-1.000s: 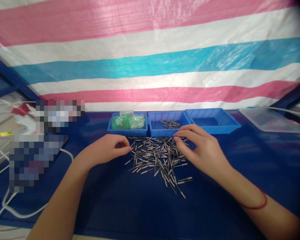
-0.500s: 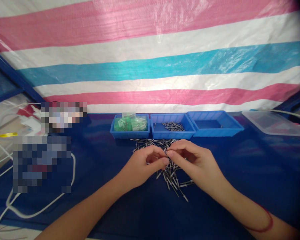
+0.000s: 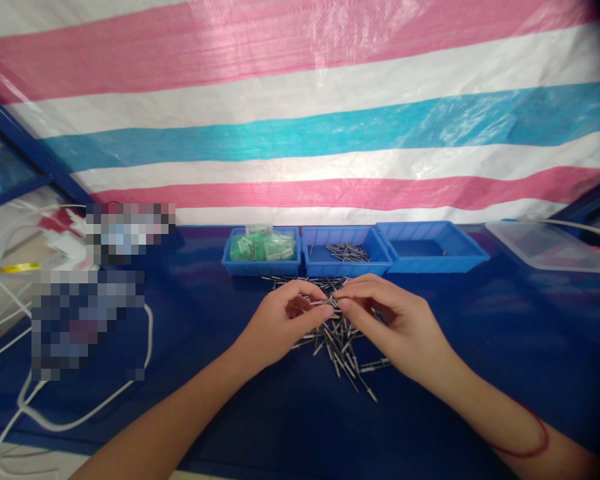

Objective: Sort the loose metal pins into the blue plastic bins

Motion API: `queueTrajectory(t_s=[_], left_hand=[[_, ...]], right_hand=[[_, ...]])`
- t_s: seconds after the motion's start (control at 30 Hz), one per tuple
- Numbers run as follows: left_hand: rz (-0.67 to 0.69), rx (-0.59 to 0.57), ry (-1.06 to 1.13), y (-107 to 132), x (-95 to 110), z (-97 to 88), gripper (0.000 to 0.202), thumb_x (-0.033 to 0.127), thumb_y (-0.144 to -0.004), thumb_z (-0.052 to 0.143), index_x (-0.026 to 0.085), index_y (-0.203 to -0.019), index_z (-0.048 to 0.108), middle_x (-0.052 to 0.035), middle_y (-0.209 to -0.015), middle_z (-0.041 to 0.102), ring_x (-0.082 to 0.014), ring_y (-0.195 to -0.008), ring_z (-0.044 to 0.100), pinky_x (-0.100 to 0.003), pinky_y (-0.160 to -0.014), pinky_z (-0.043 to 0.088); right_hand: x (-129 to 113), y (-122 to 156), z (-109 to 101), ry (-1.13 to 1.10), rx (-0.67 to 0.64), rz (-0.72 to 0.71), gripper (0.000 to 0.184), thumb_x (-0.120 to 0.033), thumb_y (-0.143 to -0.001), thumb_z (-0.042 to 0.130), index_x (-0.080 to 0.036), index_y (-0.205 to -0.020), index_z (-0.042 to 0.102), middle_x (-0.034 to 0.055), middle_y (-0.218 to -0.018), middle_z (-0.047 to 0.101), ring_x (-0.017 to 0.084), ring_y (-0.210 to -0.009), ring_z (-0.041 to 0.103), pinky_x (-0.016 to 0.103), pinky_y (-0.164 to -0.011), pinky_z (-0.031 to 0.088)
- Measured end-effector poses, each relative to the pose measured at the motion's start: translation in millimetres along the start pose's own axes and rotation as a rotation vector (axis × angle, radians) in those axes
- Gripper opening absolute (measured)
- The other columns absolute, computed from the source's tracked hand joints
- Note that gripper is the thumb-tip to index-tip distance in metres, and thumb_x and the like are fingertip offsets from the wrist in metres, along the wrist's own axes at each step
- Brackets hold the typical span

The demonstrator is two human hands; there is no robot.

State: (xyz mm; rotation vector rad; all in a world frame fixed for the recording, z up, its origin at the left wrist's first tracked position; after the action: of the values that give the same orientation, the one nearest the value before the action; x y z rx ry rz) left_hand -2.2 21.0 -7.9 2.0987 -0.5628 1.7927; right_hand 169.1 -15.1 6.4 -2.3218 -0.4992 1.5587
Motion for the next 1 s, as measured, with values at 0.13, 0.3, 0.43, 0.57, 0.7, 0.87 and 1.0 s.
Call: queueTrajectory(t_s=[0.13,0.3,0.43,0.57,0.7,0.87,1.0], left_hand=[[0.029,0.052,-0.014,0,4,-3.1,0.025,0.036,-0.079,0.066,0.015,-0.090,0.060,-0.0010,-0.081,0.059,-0.0114,-0.071,0.054,-0.022,-0.064,0.042],[0.059,0.057,-0.189,3,13,-4.7,0.026,0.038,-0.082,0.062,0.016,-0.095,0.061,-0.0005,-0.079,0.060,-0.0104,-0.066,0.051,-0.022,-0.060,0.040],[0.116,0.027,-0.491,4,22,-10.7,0.027,0.039,-0.085,0.057,0.018,-0.101,0.062,-0.0017,-0.084,0.063,-0.0122,-0.068,0.052,-0.024,-0.063,0.041],[0.182,-0.091,-0.833,6,25,-17.6,0.024,0.040,-0.088,0.052,0.018,-0.088,0.063,-0.0024,-0.086,0.063,-0.0156,-0.079,0.056,-0.026,-0.070,0.040],[0.061,-0.175,-1.069,9,23,-22.7,0.032,0.050,-0.081,0.057,0.019,-0.078,0.060,-0.0012,-0.078,0.062,-0.0164,-0.070,0.055,-0.025,-0.059,0.035],[0.018,-0.262,-1.142,10,20,-22.4,0.023,0.042,-0.078,0.064,0.019,-0.078,0.060,-0.0016,-0.081,0.061,-0.0176,-0.074,0.056,-0.025,-0.061,0.036],[0.045,-0.279,-1.131,9,17,-22.1,0.016,0.033,-0.084,0.057,0.019,-0.078,0.061,-0.0018,-0.084,0.061,-0.0172,-0.077,0.056,-0.026,-0.065,0.040]], right_hand=[[3,-1,3,0.073,-0.056,0.012,0.011,-0.023,-0.087,0.056,-0.021,-0.088,0.067,0.0054,-0.087,0.064,0.017,-0.079,0.059,0.030,-0.063,0.045],[7,-4,4,0.112,-0.110,0.035,0.019,-0.028,-0.090,0.051,-0.020,-0.078,0.064,0.0036,-0.078,0.063,0.016,-0.072,0.057,0.029,-0.063,0.044],[16,-14,-22,0.192,0.083,0.122,0.024,-0.034,-0.090,0.049,-0.020,-0.075,0.062,0.0027,-0.073,0.062,0.016,-0.068,0.057,0.029,-0.061,0.043],[30,-25,-68,0.467,0.355,0.219,0.023,-0.034,-0.087,0.053,-0.018,-0.076,0.064,0.0074,-0.071,0.064,0.018,-0.062,0.056,0.032,-0.059,0.041],[46,-29,-102,0.855,0.406,0.274,0.029,-0.039,-0.089,0.046,-0.019,-0.077,0.063,0.0104,-0.068,0.062,0.022,-0.064,0.057,0.035,-0.061,0.036],[55,-29,-107,1.055,0.293,0.310,0.036,-0.046,-0.087,0.049,-0.017,-0.074,0.065,0.0129,-0.069,0.064,0.017,-0.051,0.048,0.033,-0.053,0.028],[41,-28,-90,1.004,0.276,0.295,0.034,-0.046,-0.086,0.051,-0.018,-0.073,0.065,0.0104,-0.069,0.065,0.018,-0.054,0.052,0.032,-0.054,0.030]])
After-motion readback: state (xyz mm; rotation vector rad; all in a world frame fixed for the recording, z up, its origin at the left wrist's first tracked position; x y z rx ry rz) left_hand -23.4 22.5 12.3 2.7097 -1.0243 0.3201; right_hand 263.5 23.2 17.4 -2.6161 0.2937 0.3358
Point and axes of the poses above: each hand's wrist, its own y-axis away from the middle knuckle, its own z-axis out of the palm, x = y × z, the point moved 2 cm from there along -y, towards the middle knuckle
